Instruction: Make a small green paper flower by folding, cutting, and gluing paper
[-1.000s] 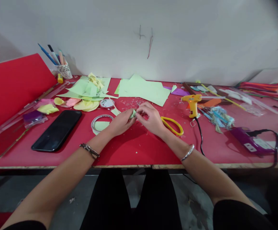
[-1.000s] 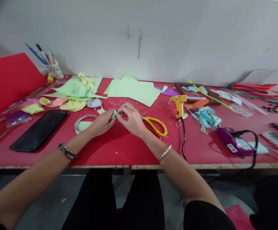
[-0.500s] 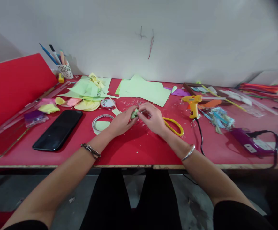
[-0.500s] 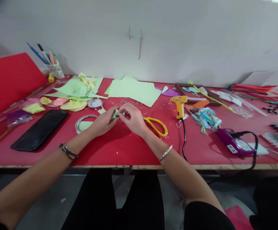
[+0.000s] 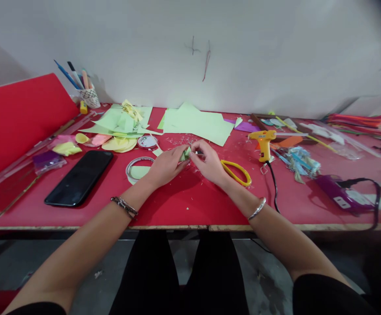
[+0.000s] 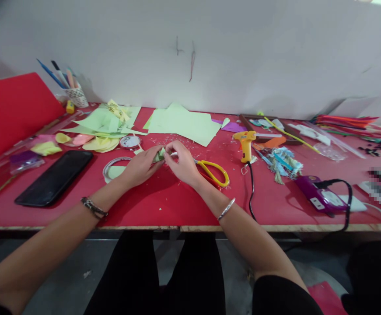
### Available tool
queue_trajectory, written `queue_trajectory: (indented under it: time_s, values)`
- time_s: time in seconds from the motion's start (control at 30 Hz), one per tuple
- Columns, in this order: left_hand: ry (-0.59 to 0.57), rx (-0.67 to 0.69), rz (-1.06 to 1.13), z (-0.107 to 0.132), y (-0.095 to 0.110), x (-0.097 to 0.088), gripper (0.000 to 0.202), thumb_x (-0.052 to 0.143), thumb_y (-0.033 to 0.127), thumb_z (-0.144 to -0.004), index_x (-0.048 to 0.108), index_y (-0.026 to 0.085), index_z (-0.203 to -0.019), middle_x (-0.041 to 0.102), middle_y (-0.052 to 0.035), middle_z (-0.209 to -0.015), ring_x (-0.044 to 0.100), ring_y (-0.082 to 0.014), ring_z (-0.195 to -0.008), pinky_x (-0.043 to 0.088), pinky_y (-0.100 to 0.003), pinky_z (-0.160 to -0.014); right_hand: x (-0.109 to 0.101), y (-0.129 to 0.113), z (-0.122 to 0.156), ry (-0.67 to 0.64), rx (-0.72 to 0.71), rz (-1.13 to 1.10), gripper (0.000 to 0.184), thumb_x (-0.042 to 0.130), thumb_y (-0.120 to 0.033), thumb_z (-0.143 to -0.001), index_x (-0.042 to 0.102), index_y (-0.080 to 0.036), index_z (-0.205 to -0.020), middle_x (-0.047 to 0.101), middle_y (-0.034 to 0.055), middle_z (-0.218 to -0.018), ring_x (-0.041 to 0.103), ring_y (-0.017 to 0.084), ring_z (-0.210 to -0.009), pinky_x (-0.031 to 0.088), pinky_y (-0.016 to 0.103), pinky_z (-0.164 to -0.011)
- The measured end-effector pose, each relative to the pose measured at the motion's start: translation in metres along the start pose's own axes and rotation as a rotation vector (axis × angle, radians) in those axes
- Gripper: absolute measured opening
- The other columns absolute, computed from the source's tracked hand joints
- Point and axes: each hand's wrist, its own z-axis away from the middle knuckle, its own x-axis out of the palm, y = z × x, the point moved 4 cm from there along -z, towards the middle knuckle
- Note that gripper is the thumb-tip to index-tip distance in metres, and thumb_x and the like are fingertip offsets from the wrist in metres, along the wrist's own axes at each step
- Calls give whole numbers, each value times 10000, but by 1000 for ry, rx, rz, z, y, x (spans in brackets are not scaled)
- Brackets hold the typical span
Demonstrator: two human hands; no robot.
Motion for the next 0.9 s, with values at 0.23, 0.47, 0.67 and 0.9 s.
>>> queue_trajectory:
  time_s: [0.23, 0.47, 0.67, 0.9]
  values:
    - [-12, -10, 46, 0, 1, 0, 299, 361, 326, -887, 439, 115, -1084, 593, -145, -1014, 588, -231, -890, 461, -316, -698, 0, -1, 1, -5, 8, 4, 78, 496, -195, -789, 507, -208, -865, 526, 8, -861, 532, 93, -734, 465, 237, -630]
    - [12, 10, 91, 0, 2, -2, 353, 363, 321, -885, 399, 98, -1156, 563, -164, -1102, 556, -235, -986, 451, -339, -793, -3, -7, 1, 54, -19, 37, 39, 510, -173, -774, 540, -198, -779, 537, 4, -822, 511, 84, -694, 434, 207, -558]
    - [6, 35, 13, -1, 5, -3, 369, 309, 363, -899, 432, 82, -1105, 560, -163, -1041, 537, -243, -972, 437, -354, -809, -2, -5, 1, 39, 54, -17, 26, 473, -185, -785, 487, -188, -764, 521, -17, -711, 496, 70, -615, 410, 195, -527]
    - [26, 64, -29, -2, 5, 0, 319, 301, 377, -899, 465, 112, -966, 552, -130, -900, 523, -228, -843, 437, -346, -736, 1, -1, 2, 32, 60, -18, 14, 479, -204, -768, 468, -196, -772, 514, -19, -726, 482, 75, -610, 404, 206, -530]
